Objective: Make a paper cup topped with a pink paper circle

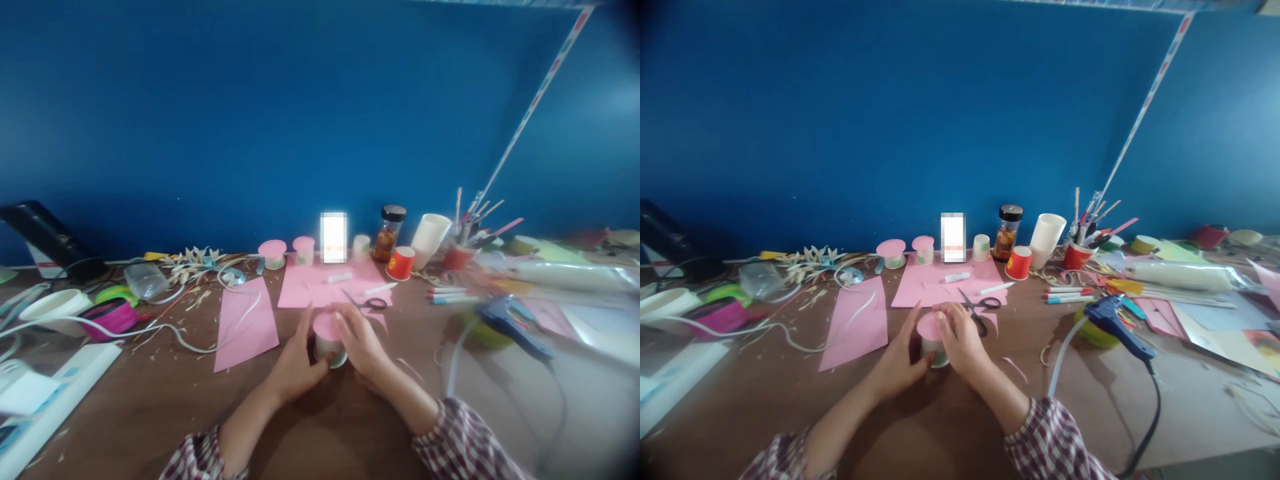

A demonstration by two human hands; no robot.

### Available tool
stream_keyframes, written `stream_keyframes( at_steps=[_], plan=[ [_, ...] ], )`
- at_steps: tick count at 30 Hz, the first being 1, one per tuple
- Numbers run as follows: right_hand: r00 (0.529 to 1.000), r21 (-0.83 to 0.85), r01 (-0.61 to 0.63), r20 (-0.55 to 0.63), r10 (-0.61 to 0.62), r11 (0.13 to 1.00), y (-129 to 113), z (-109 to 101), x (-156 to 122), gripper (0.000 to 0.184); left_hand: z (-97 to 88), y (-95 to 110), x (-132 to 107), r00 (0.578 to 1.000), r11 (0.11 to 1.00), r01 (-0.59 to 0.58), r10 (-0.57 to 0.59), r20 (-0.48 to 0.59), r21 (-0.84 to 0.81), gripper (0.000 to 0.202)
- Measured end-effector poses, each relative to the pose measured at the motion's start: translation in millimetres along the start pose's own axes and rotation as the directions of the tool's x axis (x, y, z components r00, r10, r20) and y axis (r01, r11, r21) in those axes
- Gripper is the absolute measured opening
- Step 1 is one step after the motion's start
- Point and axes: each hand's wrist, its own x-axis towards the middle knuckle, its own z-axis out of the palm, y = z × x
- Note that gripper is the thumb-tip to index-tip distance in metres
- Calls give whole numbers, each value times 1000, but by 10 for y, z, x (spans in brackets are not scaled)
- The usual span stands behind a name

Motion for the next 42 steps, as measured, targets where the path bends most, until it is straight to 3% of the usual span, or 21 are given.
stream_keyframes(
  at_steps=[3, 6, 11, 13, 15, 16, 18, 20, 24, 26, 35, 40, 42],
  plan=[
    [999, -29, 35, 24, -35, 999, -45, 1, -20, 21, -37, -31, -15, 997, 996, 56, -52, 62, -69, 87],
    [997, -60, 79, 26, -78, 995, -88, 25, -39, 19, -38, -56, 1, 989, 976, 147, -145, 26, -158, 70],
    [995, -51, 74, 71, -71, 996, -88, -4, -69, 32, -10, -63, 41, 984, 973, 176, -180, -12, -147, 72],
    [985, -9, 33, 169, -31, 999, -71, -95, -75, 49, -9, -56, 37, 985, 977, 171, -174, -7, -127, 71],
    [957, 3, -41, 287, 38, 999, -47, -210, -73, 85, -11, -46, 27, 985, 979, 171, -173, -3, -113, 70],
    [945, -11, -78, 319, 78, 997, -32, -262, -69, 101, -10, -42, 23, 985, 979, 171, -172, -3, -111, 70],
    [932, -64, -131, 331, 145, 989, -2, -329, -59, 115, -6, -39, 19, 986, 980, 164, -166, -11, -112, 71],
    [931, -116, -119, 333, 152, 986, 20, -339, -48, 106, 1, -44, 22, 989, 984, 144, -147, -21, -109, 70],
    [945, -142, -12, 322, 58, 990, 30, -271, -44, 62, 10, -56, 33, 992, 989, 118, -123, -42, -89, 67],
    [951, -148, -3, 305, 49, 989, 27, -251, -47, 53, 8, -53, 36, 991, 988, 121, -126, -48, -95, 66],
    [942, -167, -32, 326, 86, 985, -2, -261, -60, 53, 6, -54, 53, 986, 983, 150, -157, -58, -107, 64],
    [918, -54, -42, 393, 60, 998, -13, -331, -31, 96, 9, -61, 45, 985, 981, 152, -160, -66, -122, 64],
    [911, -58, -79, 402, 96, 995, -23, -376, -16, 96, 9, -61, 42, 982, 976, 169, -178, -64, -136, 65]
  ],
)
